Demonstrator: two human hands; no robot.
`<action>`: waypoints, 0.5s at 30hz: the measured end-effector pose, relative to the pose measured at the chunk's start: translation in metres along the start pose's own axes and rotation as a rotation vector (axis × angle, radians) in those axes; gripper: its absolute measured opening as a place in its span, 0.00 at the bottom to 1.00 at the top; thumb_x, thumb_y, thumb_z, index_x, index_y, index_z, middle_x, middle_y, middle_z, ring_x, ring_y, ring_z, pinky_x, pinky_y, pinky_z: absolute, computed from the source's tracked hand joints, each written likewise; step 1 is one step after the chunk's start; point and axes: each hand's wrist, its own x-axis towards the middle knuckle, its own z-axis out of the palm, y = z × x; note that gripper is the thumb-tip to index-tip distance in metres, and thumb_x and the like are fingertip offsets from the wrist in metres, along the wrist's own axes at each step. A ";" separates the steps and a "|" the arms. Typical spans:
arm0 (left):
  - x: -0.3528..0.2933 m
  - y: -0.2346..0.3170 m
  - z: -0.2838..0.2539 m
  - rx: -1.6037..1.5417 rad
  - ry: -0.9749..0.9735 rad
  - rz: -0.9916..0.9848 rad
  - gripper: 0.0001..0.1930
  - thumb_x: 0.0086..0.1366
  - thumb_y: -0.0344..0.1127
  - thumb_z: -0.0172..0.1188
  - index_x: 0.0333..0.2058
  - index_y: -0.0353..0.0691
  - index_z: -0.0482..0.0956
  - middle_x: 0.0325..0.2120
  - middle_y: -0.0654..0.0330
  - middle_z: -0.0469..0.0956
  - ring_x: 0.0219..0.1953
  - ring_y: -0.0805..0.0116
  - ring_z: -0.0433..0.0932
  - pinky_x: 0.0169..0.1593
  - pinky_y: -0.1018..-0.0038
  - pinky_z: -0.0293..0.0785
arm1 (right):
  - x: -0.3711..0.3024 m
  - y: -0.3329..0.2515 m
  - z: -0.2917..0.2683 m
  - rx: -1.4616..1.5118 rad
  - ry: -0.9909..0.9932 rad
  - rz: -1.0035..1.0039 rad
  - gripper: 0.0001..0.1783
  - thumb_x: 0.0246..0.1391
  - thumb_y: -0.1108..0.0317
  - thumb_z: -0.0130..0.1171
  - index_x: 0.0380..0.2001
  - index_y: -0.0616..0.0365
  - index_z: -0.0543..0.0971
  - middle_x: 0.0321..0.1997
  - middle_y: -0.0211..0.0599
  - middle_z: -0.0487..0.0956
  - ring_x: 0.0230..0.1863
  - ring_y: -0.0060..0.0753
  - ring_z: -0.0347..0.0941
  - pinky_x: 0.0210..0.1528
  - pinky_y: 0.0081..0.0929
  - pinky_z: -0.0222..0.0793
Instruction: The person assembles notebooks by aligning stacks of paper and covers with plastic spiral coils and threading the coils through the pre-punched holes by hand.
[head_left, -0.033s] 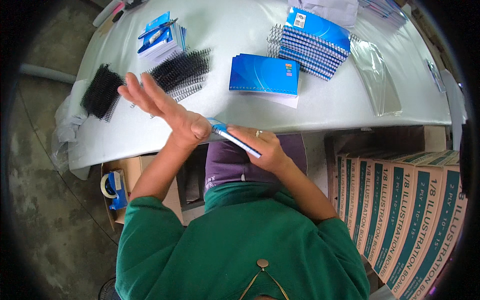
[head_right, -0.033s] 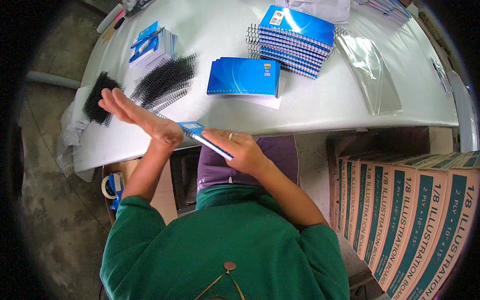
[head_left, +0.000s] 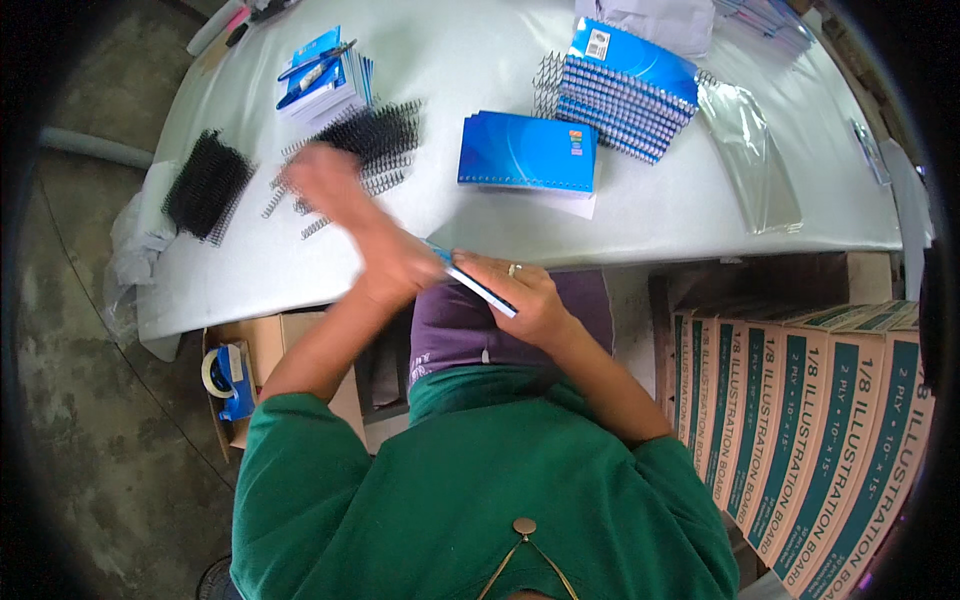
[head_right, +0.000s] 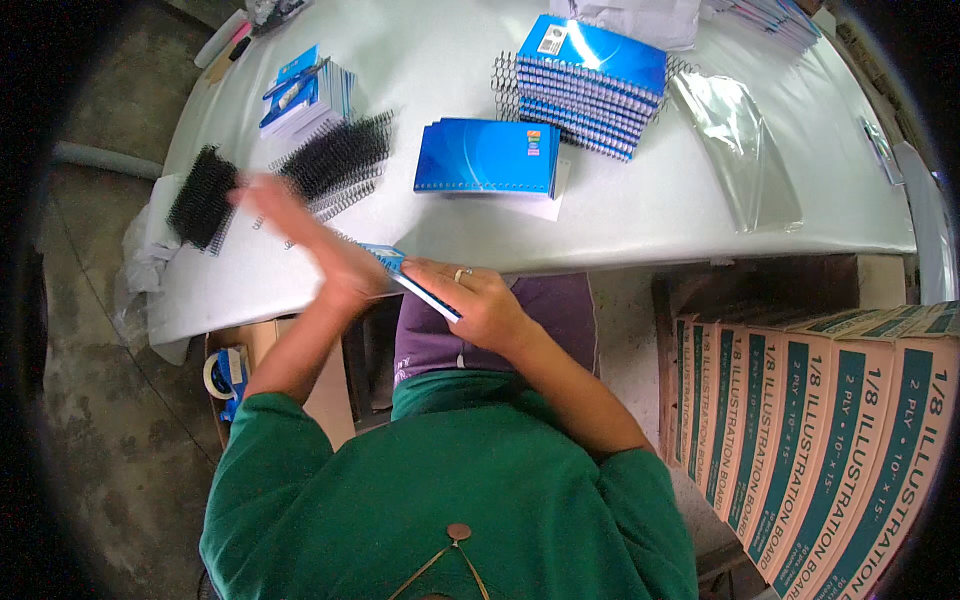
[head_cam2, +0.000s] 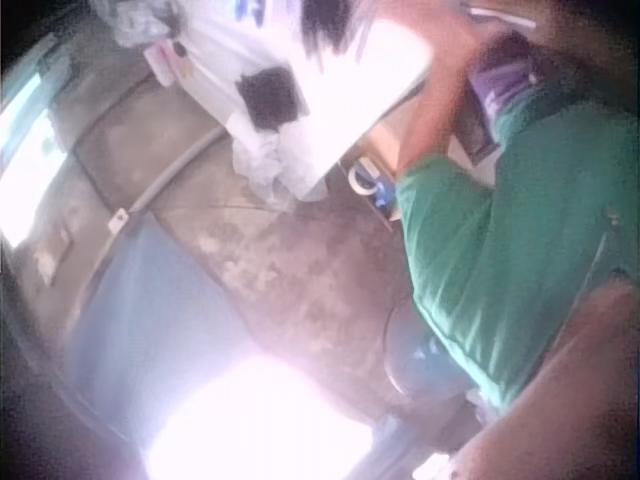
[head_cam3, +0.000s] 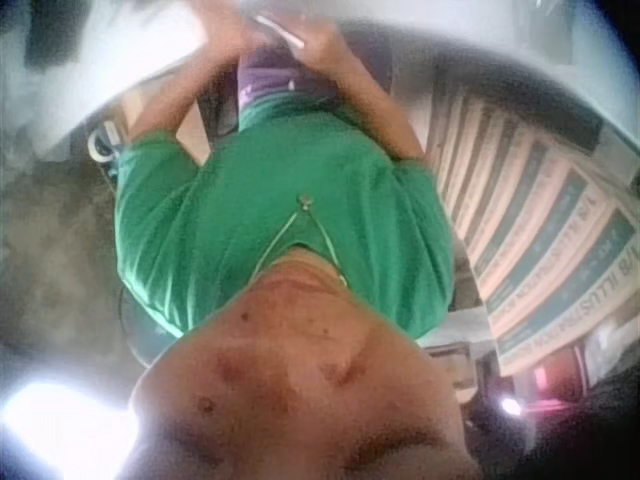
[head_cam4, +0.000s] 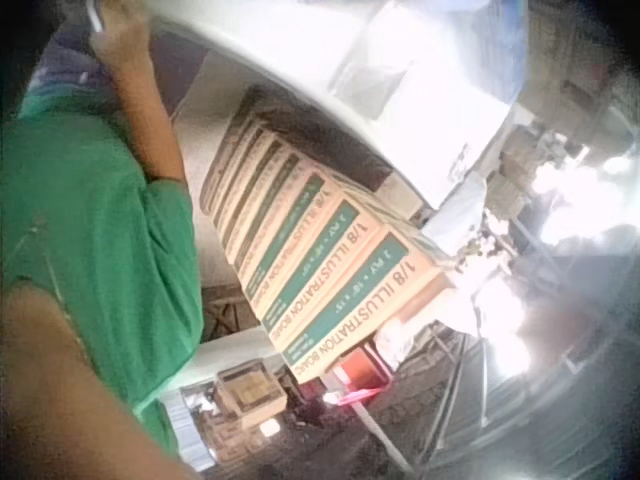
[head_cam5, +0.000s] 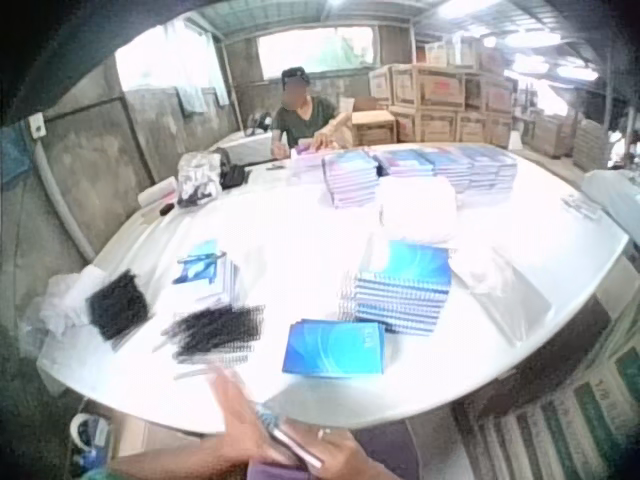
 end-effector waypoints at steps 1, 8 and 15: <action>-0.016 0.013 0.007 -0.035 -0.119 0.042 0.59 0.45 0.78 0.44 0.58 0.25 0.46 0.59 0.34 0.44 0.60 0.35 0.43 0.60 0.42 0.33 | -0.002 0.002 -0.002 -0.012 0.011 0.042 0.22 0.40 0.85 0.53 0.44 0.64 0.76 0.43 0.46 0.78 0.41 0.42 0.77 0.42 0.30 0.73; 0.016 0.022 -0.002 0.037 0.068 0.194 0.56 0.41 0.75 0.52 0.55 0.28 0.57 0.43 0.44 0.67 0.45 0.45 0.67 0.40 0.42 0.60 | -0.007 0.004 -0.004 -0.010 -0.048 0.059 0.27 0.35 0.85 0.53 0.46 0.63 0.74 0.46 0.46 0.76 0.47 0.44 0.74 0.48 0.35 0.70; 0.003 0.029 0.010 0.088 -0.010 0.244 0.50 0.42 0.77 0.49 0.46 0.31 0.67 0.47 0.35 0.65 0.52 0.36 0.62 0.44 0.39 0.58 | -0.009 0.008 0.000 -0.030 -0.017 0.070 0.23 0.41 0.83 0.50 0.45 0.63 0.74 0.47 0.45 0.76 0.47 0.42 0.74 0.48 0.35 0.70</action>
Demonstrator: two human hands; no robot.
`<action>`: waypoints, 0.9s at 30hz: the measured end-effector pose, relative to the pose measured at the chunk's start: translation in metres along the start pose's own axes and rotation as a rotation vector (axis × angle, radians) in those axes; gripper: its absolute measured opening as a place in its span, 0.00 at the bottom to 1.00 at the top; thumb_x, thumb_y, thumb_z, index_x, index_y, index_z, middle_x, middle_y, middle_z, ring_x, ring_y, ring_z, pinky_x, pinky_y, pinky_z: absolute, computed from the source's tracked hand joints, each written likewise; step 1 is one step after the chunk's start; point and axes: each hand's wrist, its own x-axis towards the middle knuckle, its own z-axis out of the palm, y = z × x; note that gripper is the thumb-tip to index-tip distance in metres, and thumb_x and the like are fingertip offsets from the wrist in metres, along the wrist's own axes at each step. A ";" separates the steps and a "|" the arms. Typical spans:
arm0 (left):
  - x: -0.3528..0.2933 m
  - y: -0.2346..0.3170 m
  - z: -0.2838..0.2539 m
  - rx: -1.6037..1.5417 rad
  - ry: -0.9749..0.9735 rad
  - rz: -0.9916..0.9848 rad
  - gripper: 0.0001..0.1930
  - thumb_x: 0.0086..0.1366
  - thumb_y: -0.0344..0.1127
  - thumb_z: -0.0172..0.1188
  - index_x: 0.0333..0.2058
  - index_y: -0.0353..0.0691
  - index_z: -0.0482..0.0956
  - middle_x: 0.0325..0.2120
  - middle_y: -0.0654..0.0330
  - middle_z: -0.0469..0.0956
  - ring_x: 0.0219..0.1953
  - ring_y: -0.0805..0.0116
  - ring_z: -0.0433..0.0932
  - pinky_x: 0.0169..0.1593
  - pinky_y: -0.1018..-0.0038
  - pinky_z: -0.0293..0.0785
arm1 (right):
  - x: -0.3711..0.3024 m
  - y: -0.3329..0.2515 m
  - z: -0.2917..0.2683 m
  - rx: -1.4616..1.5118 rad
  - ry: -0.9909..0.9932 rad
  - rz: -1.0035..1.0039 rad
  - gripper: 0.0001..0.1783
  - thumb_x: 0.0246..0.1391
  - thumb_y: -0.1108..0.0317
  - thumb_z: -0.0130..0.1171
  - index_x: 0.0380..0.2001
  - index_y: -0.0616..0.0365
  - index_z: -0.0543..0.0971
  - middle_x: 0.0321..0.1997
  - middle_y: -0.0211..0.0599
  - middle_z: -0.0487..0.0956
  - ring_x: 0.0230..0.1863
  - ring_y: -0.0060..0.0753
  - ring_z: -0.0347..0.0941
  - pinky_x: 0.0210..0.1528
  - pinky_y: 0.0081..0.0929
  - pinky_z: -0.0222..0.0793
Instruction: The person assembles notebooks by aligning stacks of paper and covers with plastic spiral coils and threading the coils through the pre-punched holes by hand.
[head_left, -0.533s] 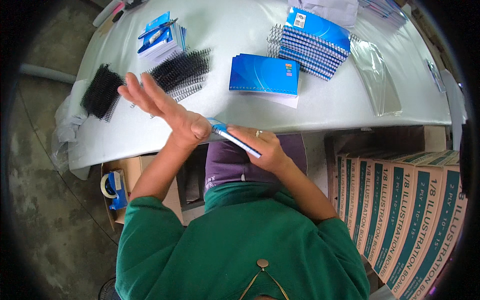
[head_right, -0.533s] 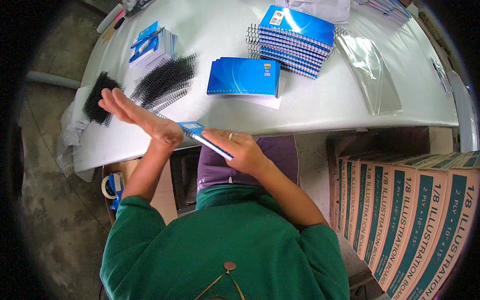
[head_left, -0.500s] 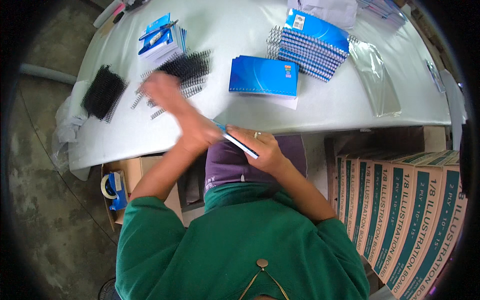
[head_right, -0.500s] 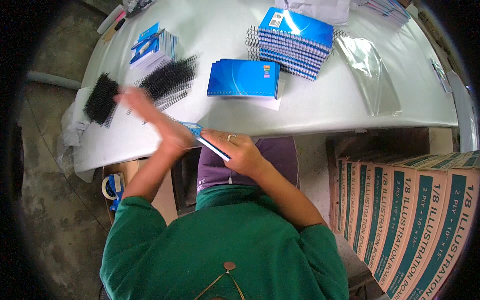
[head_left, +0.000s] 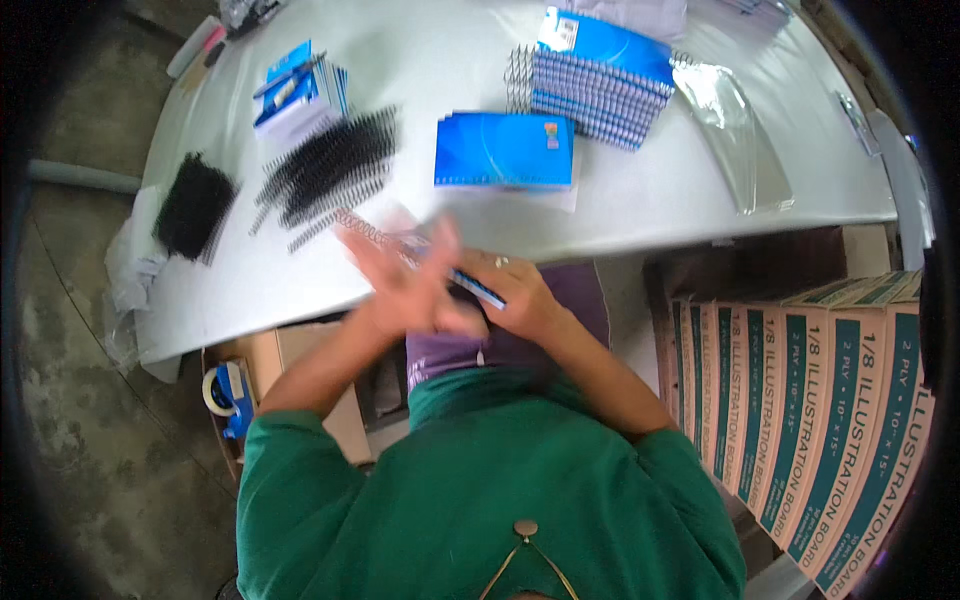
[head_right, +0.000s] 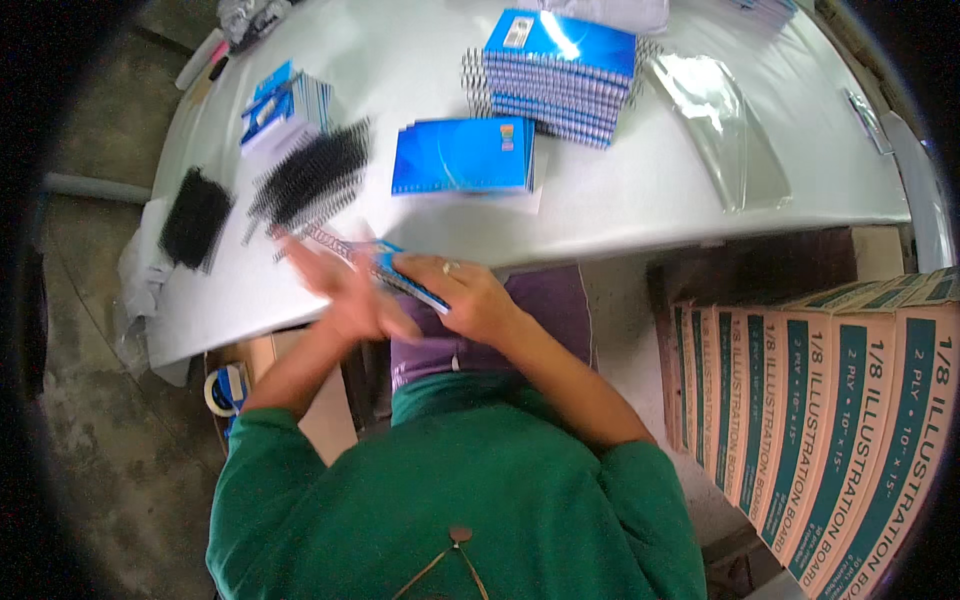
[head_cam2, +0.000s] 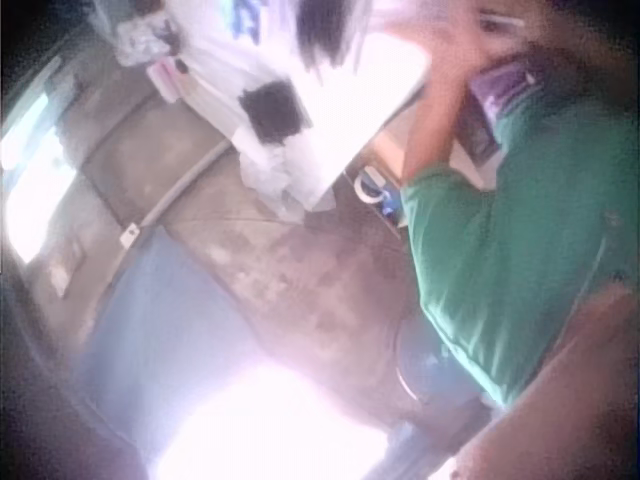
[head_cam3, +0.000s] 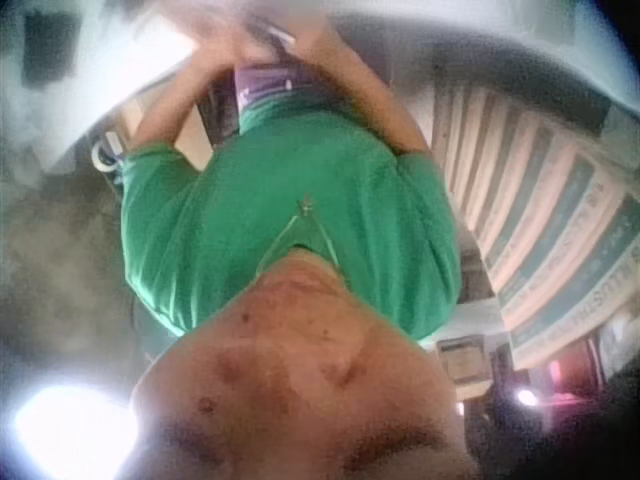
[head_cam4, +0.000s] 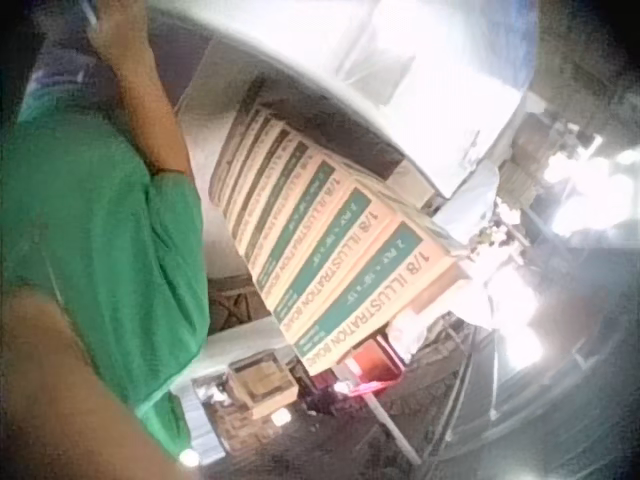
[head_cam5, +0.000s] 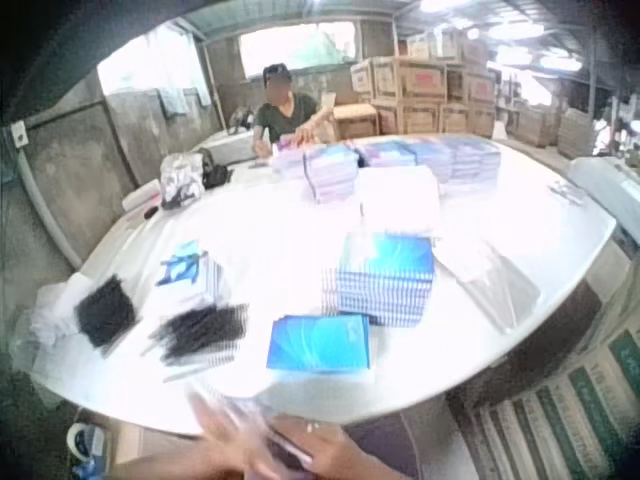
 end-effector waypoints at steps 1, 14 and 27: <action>0.029 -0.003 -0.005 0.086 0.168 -0.071 0.49 0.43 0.78 0.47 0.45 0.32 0.69 0.47 0.36 0.66 0.51 0.35 0.62 0.46 0.38 0.58 | 0.003 0.004 0.002 0.037 -0.004 -0.028 0.23 0.42 0.83 0.50 0.45 0.62 0.74 0.47 0.45 0.76 0.47 0.42 0.74 0.48 0.36 0.70; 0.010 0.018 0.004 -0.163 -0.320 -0.078 0.41 0.54 0.66 0.50 0.56 0.36 0.63 0.52 0.43 0.60 0.58 0.42 0.55 0.61 0.45 0.37 | 0.011 0.017 0.005 0.355 -0.053 0.379 0.18 0.39 0.70 0.58 0.38 0.62 0.74 0.38 0.49 0.76 0.39 0.53 0.73 0.40 0.36 0.69; 0.107 -0.013 -0.042 -0.455 -0.680 -0.215 0.12 0.50 0.33 0.63 0.36 0.45 0.76 0.36 0.61 0.75 0.42 0.63 0.72 0.46 0.69 0.59 | 0.021 0.021 0.005 0.352 0.063 0.292 0.13 0.45 0.69 0.60 0.37 0.57 0.77 0.25 0.51 0.76 0.26 0.50 0.74 0.27 0.33 0.67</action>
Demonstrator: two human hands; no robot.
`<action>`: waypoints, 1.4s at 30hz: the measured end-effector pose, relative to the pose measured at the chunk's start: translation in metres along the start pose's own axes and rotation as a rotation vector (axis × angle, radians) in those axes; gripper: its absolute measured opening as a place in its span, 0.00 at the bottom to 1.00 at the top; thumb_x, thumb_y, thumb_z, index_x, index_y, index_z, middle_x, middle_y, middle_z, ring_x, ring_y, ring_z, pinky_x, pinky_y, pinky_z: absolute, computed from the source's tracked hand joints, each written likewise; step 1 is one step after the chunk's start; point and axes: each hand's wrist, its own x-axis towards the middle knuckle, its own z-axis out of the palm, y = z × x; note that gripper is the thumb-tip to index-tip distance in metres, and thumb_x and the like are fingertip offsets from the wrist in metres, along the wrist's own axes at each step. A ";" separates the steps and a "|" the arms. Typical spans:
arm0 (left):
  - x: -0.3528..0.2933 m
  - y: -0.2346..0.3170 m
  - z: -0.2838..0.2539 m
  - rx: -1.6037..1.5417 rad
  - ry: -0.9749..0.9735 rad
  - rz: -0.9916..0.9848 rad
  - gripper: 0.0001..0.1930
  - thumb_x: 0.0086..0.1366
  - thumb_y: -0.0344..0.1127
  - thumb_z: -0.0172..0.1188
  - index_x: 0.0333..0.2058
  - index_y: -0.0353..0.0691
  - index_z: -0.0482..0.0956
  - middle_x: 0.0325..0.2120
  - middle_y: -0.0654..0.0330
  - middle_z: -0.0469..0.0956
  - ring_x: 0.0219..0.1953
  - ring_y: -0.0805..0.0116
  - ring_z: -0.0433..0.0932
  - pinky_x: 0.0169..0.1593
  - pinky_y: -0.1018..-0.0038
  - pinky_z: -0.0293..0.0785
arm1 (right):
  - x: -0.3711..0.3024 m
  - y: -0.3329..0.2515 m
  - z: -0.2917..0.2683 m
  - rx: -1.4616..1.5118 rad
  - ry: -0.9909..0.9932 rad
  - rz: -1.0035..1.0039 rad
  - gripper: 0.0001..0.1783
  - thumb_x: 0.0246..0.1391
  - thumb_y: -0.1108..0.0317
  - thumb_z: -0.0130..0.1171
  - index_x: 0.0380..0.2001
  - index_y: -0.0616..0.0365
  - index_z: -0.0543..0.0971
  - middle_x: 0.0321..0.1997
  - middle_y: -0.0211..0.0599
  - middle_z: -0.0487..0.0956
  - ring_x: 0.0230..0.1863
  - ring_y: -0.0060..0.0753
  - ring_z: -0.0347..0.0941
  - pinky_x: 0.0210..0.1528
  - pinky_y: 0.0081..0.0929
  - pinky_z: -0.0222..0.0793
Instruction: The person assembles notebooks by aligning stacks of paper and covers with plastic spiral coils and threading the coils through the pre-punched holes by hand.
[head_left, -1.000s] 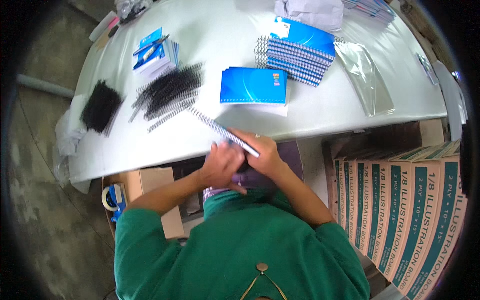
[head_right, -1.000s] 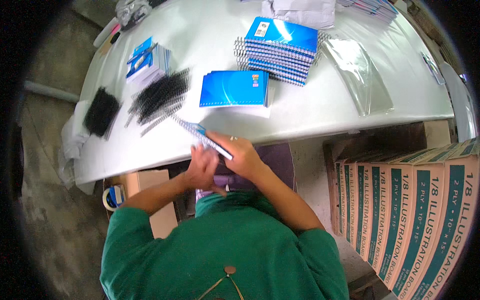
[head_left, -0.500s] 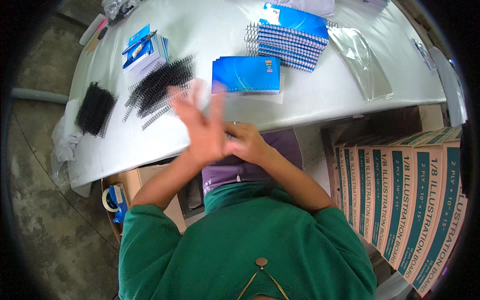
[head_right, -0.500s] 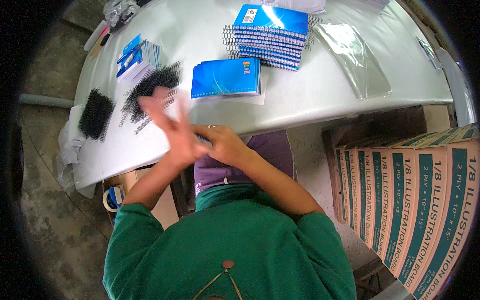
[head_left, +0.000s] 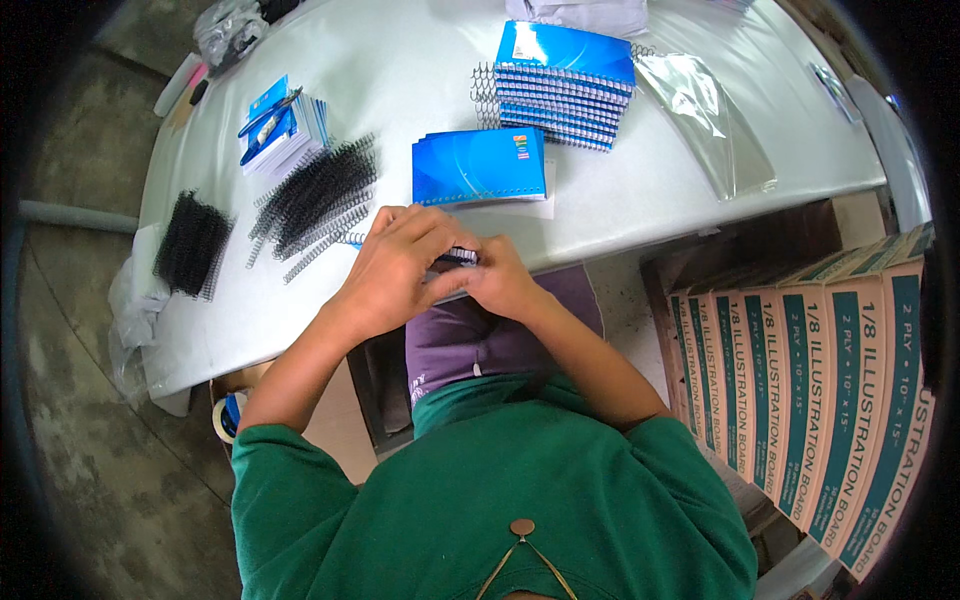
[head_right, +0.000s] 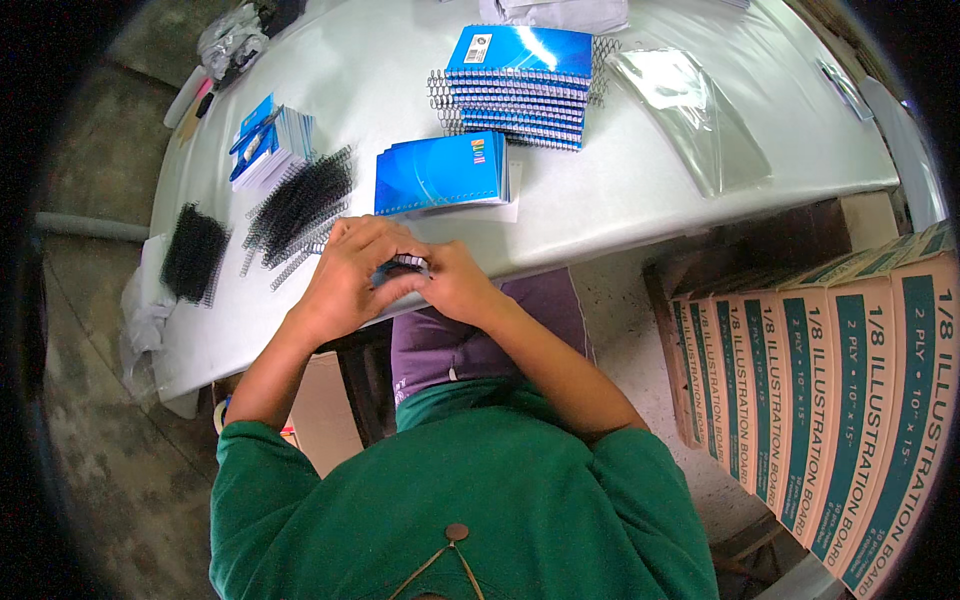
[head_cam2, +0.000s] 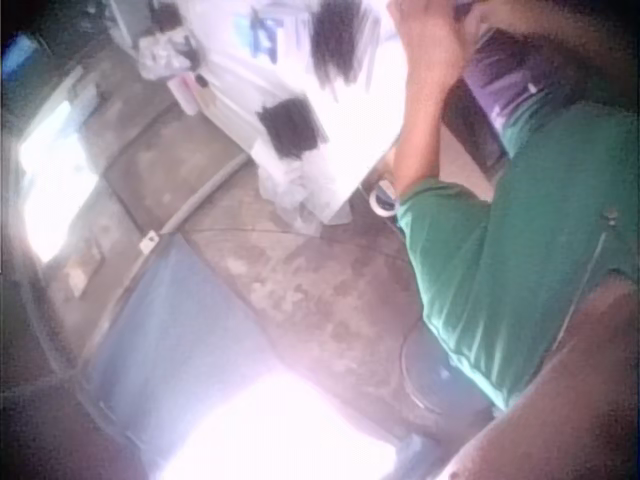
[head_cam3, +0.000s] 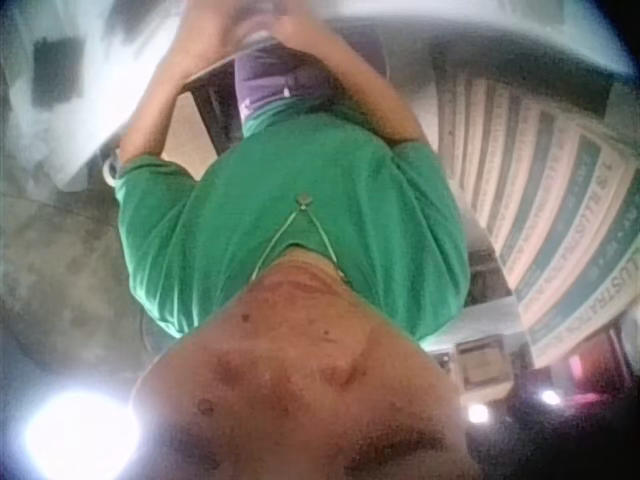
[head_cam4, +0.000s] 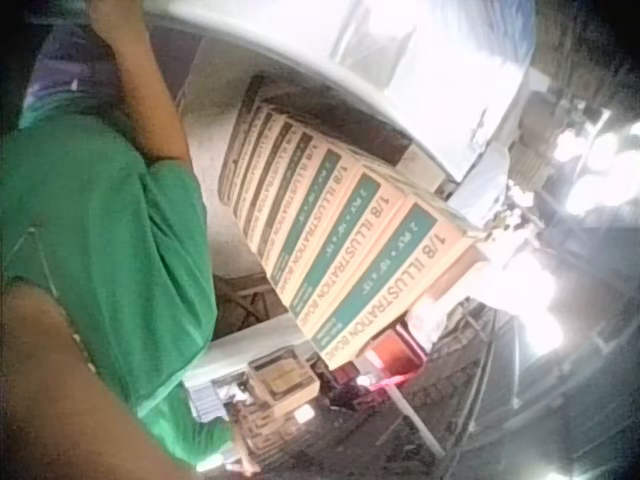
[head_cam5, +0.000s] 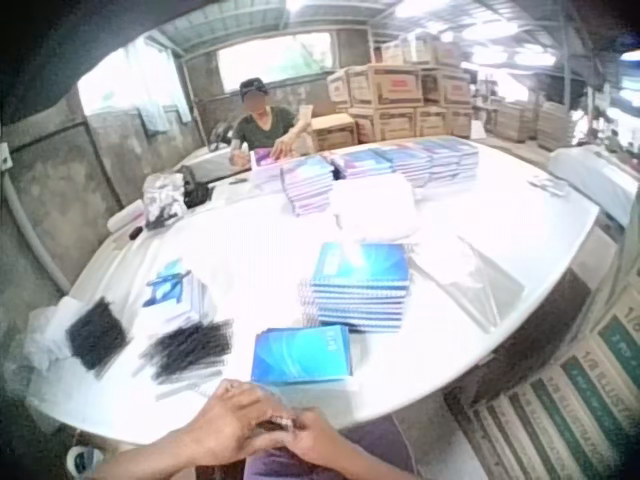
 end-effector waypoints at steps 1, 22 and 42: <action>0.000 -0.001 0.001 0.027 -0.016 0.010 0.12 0.50 0.33 0.63 0.35 0.45 0.76 0.35 0.61 0.75 0.42 0.63 0.72 0.45 0.69 0.60 | 0.000 -0.001 -0.001 0.034 -0.036 -0.001 0.13 0.45 0.69 0.60 0.38 0.57 0.77 0.25 0.51 0.75 0.25 0.50 0.73 0.27 0.33 0.67; 0.078 0.034 -0.031 -0.335 0.686 -0.237 0.35 0.50 0.42 0.68 0.50 0.24 0.63 0.42 0.49 0.72 0.46 0.63 0.70 0.51 0.69 0.64 | 0.062 -0.105 -0.081 0.371 0.702 -0.298 0.27 0.58 0.62 0.50 0.56 0.60 0.55 0.51 0.39 0.63 0.51 0.30 0.60 0.56 0.32 0.56; 0.182 -0.043 0.032 -0.281 0.841 -0.289 0.14 0.54 0.41 0.63 0.31 0.35 0.77 0.32 0.51 0.73 0.37 0.58 0.73 0.42 0.67 0.69 | 0.101 -0.011 -0.137 -0.516 1.075 -0.338 0.10 0.45 0.70 0.64 0.32 0.61 0.76 0.34 0.38 0.75 0.39 0.35 0.69 0.42 0.27 0.66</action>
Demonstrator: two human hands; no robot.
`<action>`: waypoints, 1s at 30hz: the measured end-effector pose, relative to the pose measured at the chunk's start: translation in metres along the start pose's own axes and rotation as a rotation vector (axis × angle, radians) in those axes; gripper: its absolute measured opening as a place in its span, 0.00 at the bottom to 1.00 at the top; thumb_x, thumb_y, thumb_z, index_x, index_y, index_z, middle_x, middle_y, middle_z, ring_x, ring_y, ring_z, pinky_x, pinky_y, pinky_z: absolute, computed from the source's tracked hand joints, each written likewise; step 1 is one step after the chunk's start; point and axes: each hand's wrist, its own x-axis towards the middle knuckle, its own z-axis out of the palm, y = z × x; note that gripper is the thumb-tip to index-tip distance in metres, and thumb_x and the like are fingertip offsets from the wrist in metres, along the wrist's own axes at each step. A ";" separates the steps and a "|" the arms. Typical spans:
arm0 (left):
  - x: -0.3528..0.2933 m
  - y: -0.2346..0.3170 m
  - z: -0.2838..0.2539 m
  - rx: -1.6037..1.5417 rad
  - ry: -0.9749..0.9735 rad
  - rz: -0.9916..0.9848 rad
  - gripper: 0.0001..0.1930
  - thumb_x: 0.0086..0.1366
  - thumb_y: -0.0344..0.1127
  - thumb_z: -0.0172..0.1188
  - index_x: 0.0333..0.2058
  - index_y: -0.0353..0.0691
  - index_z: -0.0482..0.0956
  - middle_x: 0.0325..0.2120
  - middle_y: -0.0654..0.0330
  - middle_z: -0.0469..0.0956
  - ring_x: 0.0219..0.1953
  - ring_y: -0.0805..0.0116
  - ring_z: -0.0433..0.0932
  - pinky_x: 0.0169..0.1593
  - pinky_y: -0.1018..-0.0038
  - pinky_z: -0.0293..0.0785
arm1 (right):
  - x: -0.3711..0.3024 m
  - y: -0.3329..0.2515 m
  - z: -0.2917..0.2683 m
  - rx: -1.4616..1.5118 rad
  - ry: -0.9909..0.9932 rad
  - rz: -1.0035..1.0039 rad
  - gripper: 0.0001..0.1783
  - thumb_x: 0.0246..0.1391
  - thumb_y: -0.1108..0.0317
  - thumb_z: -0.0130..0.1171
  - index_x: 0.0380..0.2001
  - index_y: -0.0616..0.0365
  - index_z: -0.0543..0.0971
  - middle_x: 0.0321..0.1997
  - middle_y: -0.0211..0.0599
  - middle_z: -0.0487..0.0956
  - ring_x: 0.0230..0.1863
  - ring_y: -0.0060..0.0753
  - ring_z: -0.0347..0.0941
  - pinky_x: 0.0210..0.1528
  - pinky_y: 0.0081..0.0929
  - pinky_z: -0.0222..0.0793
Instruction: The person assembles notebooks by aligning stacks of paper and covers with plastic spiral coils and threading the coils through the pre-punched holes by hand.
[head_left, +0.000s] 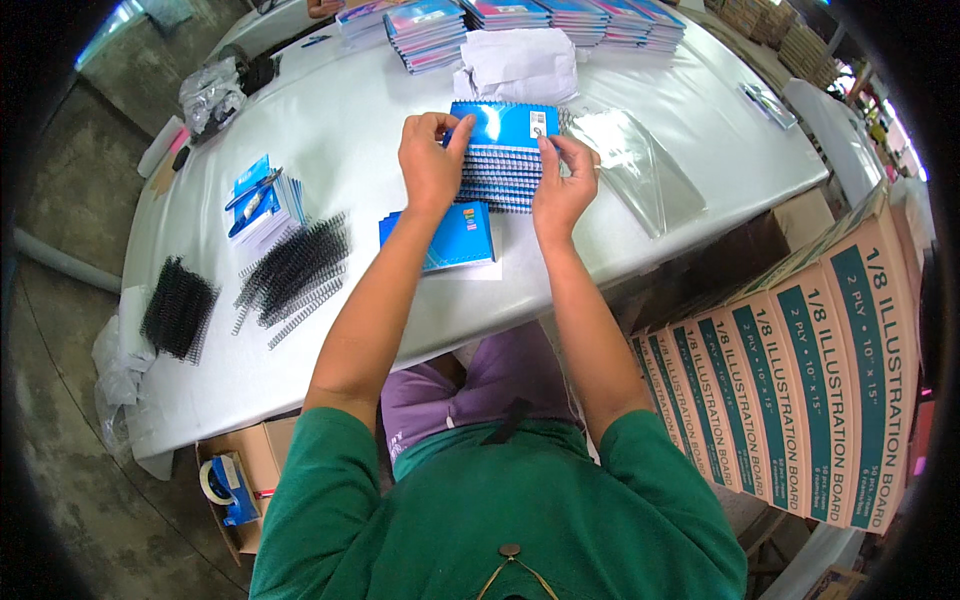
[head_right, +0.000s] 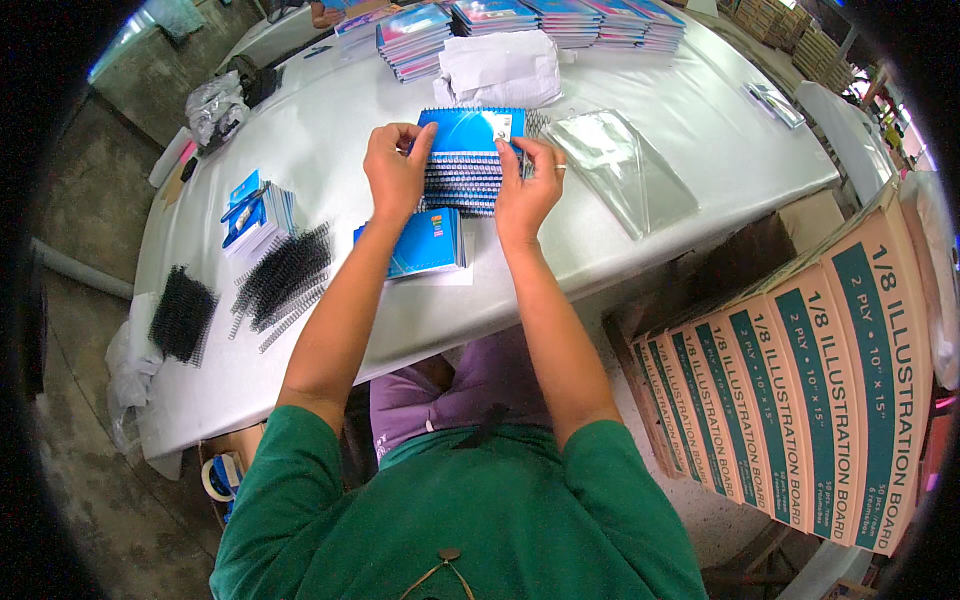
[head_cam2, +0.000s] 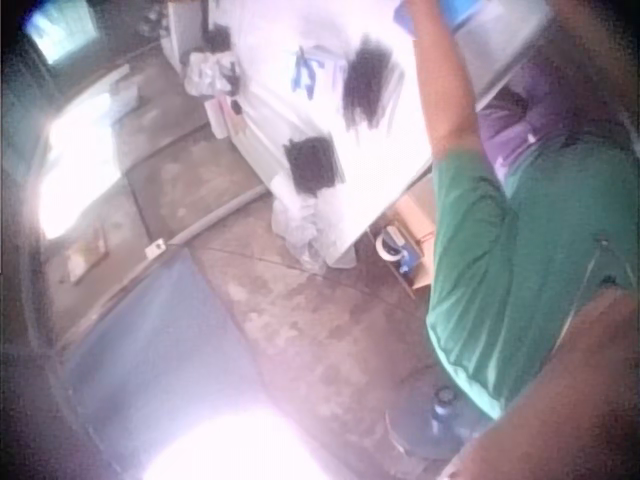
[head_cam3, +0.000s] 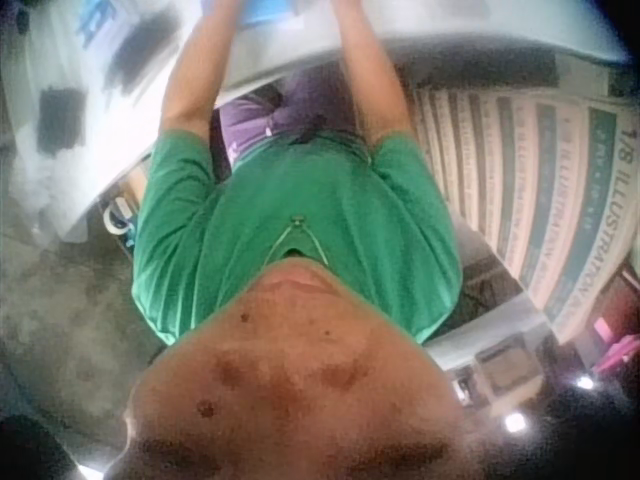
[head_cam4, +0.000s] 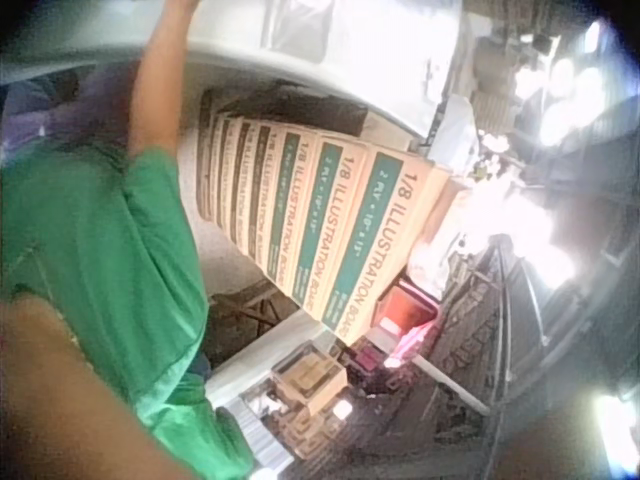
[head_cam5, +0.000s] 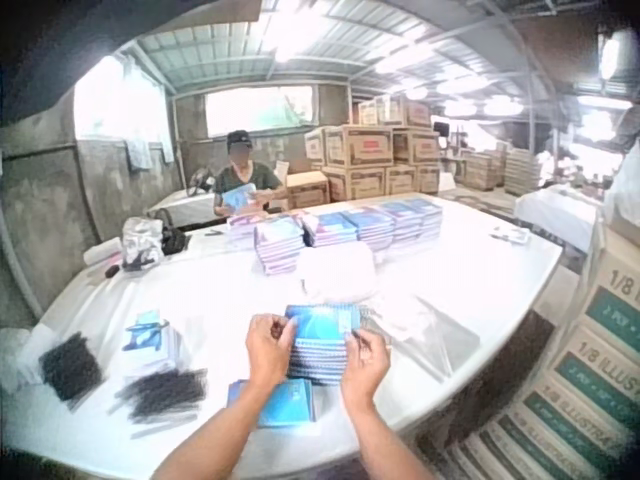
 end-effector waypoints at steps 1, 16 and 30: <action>0.002 -0.002 -0.006 0.007 -0.034 0.005 0.14 0.54 0.41 0.63 0.32 0.35 0.77 0.32 0.51 0.73 0.38 0.58 0.73 0.42 0.67 0.69 | 0.001 -0.001 -0.003 -0.072 -0.005 -0.042 0.11 0.46 0.70 0.63 0.33 0.61 0.75 0.34 0.38 0.74 0.39 0.35 0.69 0.43 0.26 0.65; -0.142 0.054 -0.147 -0.335 -0.411 -0.475 0.15 0.67 0.36 0.48 0.46 0.31 0.72 0.33 0.50 0.78 0.36 0.64 0.77 0.42 0.75 0.70 | -0.122 -0.119 -0.084 -0.234 -0.837 -0.437 0.31 0.42 0.62 0.63 0.52 0.57 0.69 0.54 0.47 0.68 0.57 0.49 0.62 0.58 0.46 0.53; -0.162 -0.034 -0.159 0.247 -0.444 -0.023 0.17 0.51 0.17 0.48 0.40 0.38 0.73 0.38 0.55 0.72 0.44 0.61 0.71 0.48 0.67 0.64 | -0.101 -0.074 -0.051 0.543 -1.140 0.530 0.16 0.48 0.74 0.60 0.43 0.62 0.77 0.42 0.36 0.79 0.40 0.21 0.72 0.43 0.21 0.67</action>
